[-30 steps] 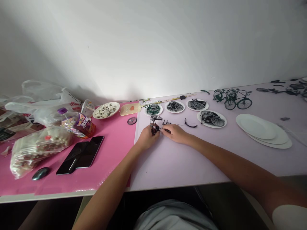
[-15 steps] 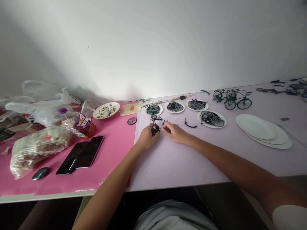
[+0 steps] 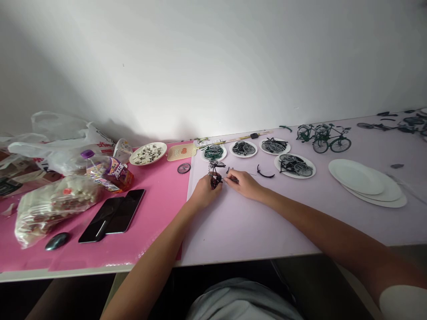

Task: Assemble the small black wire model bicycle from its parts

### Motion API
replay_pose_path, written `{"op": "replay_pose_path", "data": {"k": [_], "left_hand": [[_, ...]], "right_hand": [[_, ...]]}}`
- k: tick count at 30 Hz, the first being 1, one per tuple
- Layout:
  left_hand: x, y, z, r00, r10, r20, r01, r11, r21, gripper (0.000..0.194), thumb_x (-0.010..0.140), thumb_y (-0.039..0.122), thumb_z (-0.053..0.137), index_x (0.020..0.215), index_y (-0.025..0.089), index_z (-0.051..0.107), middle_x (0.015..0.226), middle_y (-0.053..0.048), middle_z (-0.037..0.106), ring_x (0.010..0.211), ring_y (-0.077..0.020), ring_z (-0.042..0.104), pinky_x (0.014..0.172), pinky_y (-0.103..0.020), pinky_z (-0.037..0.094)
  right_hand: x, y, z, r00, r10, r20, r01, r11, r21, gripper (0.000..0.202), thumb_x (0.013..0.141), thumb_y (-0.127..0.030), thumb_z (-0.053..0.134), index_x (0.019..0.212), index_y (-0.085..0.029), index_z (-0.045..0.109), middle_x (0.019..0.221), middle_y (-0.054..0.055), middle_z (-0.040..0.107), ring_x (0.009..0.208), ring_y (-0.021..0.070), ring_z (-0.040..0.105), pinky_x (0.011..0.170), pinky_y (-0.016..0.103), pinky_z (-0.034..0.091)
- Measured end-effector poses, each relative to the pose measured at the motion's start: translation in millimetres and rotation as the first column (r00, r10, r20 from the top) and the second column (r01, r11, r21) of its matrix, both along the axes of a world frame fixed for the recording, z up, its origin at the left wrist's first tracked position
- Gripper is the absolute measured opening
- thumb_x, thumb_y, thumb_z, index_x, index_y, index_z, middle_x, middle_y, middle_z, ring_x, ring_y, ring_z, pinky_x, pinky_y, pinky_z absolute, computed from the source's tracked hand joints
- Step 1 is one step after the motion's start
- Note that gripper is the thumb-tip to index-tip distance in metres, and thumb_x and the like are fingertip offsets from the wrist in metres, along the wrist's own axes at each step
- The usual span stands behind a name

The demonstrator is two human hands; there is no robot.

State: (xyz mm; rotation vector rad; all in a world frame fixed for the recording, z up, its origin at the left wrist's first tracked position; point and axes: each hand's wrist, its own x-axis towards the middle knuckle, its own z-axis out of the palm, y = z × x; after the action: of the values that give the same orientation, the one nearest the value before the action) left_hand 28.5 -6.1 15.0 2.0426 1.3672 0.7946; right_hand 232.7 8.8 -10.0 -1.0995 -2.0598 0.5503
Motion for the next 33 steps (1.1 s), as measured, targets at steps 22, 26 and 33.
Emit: {"op": "replay_pose_path", "data": {"k": [22, 26, 33], "left_hand": [[0.4, -2.0, 3.3, 1.0, -0.01, 0.01, 0.01, 1.0, 0.007, 0.022, 0.088, 0.033, 0.056, 0.103, 0.019, 0.062, 0.072, 0.001, 0.059, 0.063, -0.0148, 0.051, 0.061, -0.026, 0.04], [0.1, -1.7, 2.6, 1.0, -0.008, 0.008, 0.008, 1.0, 0.011, 0.021, 0.088, 0.033, 0.056, 0.102, 0.019, 0.062, 0.071, 0.002, 0.059, 0.063, -0.0146, 0.051, 0.06, -0.027, 0.039], [-0.4, -1.4, 1.6, 1.0, -0.015, -0.001, 0.015, 1.0, 0.007, 0.021, 0.089, 0.033, 0.056, 0.102, 0.019, 0.061, 0.071, 0.002, 0.059, 0.064, -0.015, 0.052, 0.06, -0.027, 0.038]], "right_hand": [[-0.5, 1.8, -2.6, 1.0, -0.014, 0.005, 0.014, 1.0, -0.009, 0.019, 0.097, -0.036, 0.055, 0.087, -0.021, 0.061, 0.081, 0.003, 0.071, 0.062, 0.0152, 0.057, 0.063, 0.027, 0.039], [-0.4, 1.6, -2.7, 1.0, -0.009, 0.011, 0.009, 1.0, -0.014, 0.018, 0.097, -0.035, 0.055, 0.089, -0.021, 0.062, 0.084, 0.003, 0.073, 0.064, 0.0157, 0.059, 0.064, 0.027, 0.041], [-0.8, 1.0, -0.9, 1.0, -0.009, 0.019, 0.01, 1.0, -0.022, 0.017, 0.097, -0.034, 0.055, 0.09, -0.02, 0.063, 0.085, 0.005, 0.073, 0.065, 0.0163, 0.06, 0.066, 0.027, 0.041]]}}
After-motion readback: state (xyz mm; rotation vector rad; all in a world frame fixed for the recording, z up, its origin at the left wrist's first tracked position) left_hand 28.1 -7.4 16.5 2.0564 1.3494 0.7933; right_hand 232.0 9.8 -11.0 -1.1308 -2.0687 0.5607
